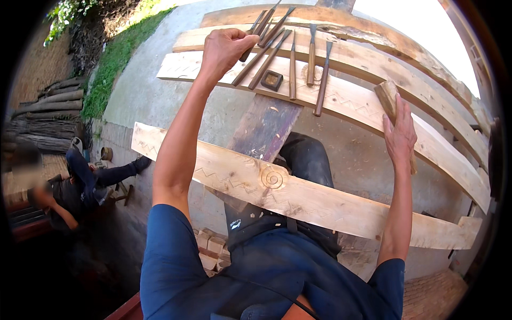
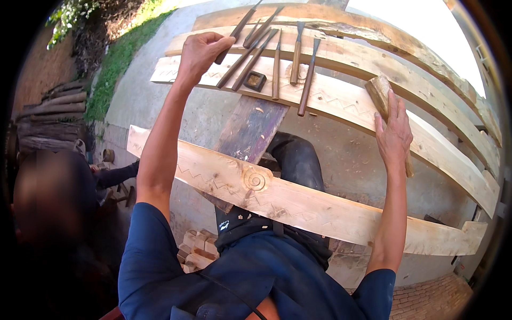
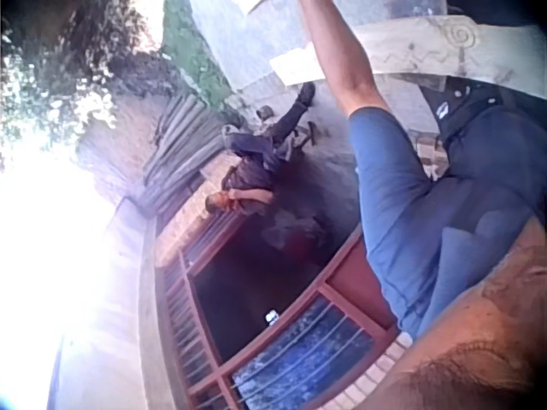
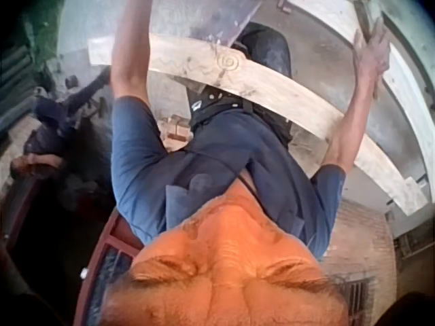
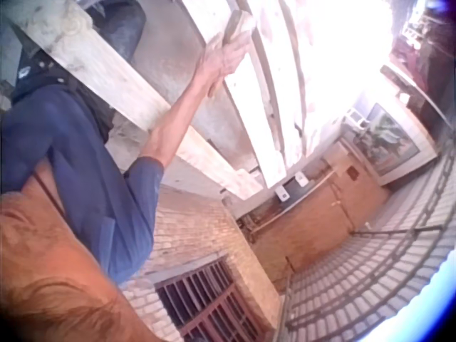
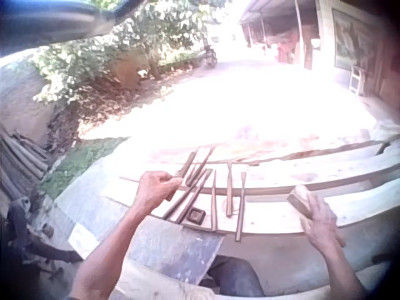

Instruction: The person carves a decorative zigzag pattern and a spiral design into a long wooden plank using a chisel and a wooden mallet. The person holds the chisel in place and strikes it with the mallet to remove wood shavings, gradually deepening the carved lines.

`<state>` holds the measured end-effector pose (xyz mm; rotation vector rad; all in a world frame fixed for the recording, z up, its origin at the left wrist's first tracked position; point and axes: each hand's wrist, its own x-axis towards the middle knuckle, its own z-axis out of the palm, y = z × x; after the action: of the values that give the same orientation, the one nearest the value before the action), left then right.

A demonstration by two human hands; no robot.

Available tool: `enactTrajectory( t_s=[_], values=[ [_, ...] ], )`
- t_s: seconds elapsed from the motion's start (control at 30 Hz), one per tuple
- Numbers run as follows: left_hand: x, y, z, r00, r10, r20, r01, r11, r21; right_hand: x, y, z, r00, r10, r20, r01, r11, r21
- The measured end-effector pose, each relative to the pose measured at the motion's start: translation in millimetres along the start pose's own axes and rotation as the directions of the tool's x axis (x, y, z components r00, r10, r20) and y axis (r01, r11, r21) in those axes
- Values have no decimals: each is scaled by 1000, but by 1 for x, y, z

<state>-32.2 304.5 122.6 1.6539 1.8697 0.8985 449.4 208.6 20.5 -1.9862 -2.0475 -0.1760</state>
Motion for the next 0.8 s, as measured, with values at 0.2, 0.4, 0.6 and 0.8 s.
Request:
enactTrajectory(
  t_s=[0.2,0.4,0.6,0.8],
  values=[
    [-156,-9,-41,980,-191,63,196,838,-510,4,3,-5,1000,-25,-2,25,1000,2],
    [-291,-23,-42,909,-363,204,411,705,-577,-55,-95,-80,884,-329,-333,404,896,186],
    [-377,29,-3,849,-314,425,512,687,-515,-145,-201,-116,683,-692,-235,723,593,353],
    [-396,54,9,889,-272,368,456,595,-662,-144,-222,-105,659,-702,-271,746,562,359]
  ],
)
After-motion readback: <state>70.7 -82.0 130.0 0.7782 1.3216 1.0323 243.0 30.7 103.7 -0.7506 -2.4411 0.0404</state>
